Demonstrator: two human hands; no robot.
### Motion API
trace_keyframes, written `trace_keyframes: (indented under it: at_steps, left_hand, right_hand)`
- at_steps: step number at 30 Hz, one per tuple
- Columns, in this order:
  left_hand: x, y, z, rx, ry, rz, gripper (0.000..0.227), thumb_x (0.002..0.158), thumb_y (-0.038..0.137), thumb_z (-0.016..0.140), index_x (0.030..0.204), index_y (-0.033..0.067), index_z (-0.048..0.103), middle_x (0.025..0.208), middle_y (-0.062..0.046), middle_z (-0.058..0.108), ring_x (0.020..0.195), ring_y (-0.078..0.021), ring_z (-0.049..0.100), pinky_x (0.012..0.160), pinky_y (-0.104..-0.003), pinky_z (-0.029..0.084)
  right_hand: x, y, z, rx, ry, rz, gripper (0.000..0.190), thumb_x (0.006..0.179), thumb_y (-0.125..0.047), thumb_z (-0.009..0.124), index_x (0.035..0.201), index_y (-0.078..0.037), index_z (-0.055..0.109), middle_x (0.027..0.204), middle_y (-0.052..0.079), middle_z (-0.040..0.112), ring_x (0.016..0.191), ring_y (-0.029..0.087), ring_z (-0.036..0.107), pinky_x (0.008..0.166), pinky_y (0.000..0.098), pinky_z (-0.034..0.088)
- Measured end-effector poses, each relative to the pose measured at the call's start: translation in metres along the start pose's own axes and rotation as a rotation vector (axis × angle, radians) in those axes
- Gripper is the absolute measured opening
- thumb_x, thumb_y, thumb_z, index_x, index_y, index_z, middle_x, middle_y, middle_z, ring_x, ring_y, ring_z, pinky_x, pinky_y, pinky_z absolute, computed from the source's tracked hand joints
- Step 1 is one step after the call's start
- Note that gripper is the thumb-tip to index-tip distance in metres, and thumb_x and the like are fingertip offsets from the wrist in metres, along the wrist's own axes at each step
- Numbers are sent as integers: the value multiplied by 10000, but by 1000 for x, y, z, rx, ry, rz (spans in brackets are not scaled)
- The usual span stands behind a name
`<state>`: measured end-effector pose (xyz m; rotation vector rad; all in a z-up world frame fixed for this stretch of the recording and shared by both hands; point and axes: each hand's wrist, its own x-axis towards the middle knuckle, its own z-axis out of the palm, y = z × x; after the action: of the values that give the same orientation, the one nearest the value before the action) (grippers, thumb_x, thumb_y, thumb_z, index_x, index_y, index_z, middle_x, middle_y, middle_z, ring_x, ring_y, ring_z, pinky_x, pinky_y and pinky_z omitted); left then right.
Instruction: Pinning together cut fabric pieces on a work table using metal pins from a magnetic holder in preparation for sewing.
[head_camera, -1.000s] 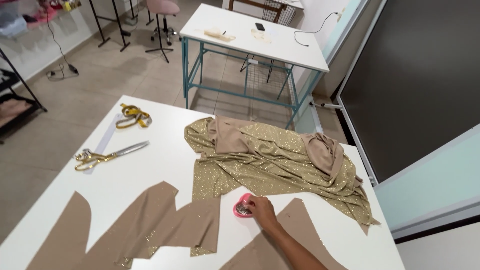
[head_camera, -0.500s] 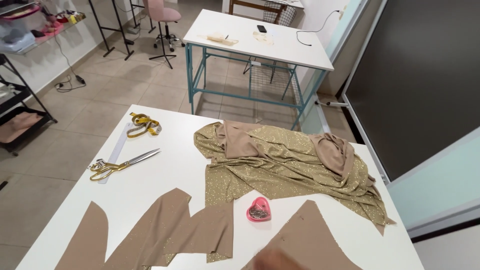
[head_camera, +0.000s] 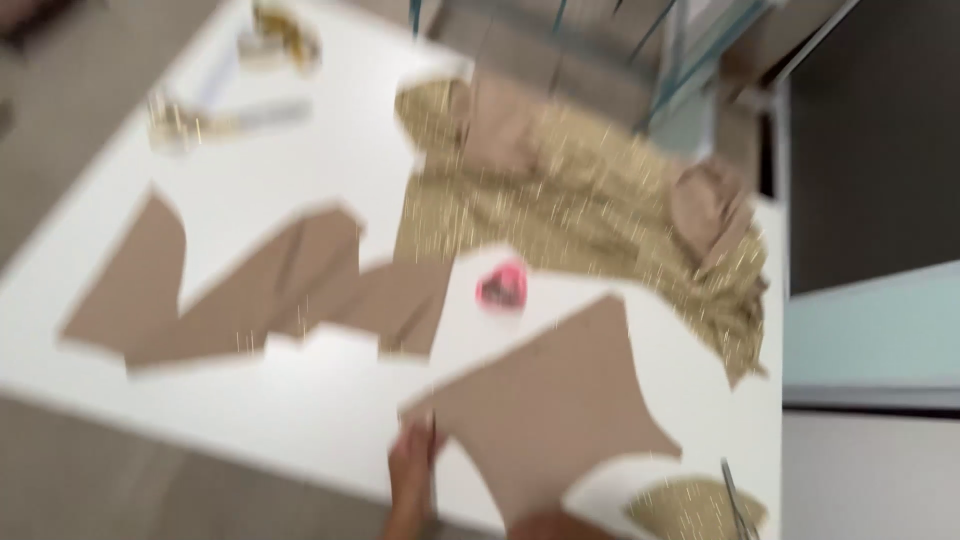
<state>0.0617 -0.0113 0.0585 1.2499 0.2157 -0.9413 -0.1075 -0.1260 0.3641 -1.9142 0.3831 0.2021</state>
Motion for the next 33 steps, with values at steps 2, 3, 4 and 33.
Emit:
trace_keyframes:
  at_steps: [2,3,4,33]
  left_hand:
    - [-27,23,11,-21,124,-123,408,1012,316,685,1227,-20,767,1156,-124,796,1053,-213,744,1001,-403,645]
    - [-36,24,10,-51,73,-103,308,1006,319,734,1101,25,733,1042,-77,756,979,-162,712,938,-346,636]
    - [-34,27,13,-81,14,-71,266,999,321,784,974,71,699,928,-29,716,906,-112,680,875,-290,628]
    - [-38,37,34,81,204,-100,171,1002,173,807,1064,27,743,890,-111,823,755,-175,803,802,-346,733]
  right_hand:
    - [3,32,-12,87,-132,17,45,1028,-222,759,1054,-205,792,946,-71,765,834,91,696,777,267,538]
    - [-2,49,-4,126,-190,17,44,1037,-234,767,1063,-208,791,953,-73,771,839,92,703,785,267,545]
    - [-2,66,3,159,-237,9,46,1046,-246,775,1072,-211,790,959,-75,778,844,92,710,794,267,552]
    - [161,171,37,157,453,112,126,1011,-112,827,1046,4,792,1059,108,623,929,155,673,786,321,618]
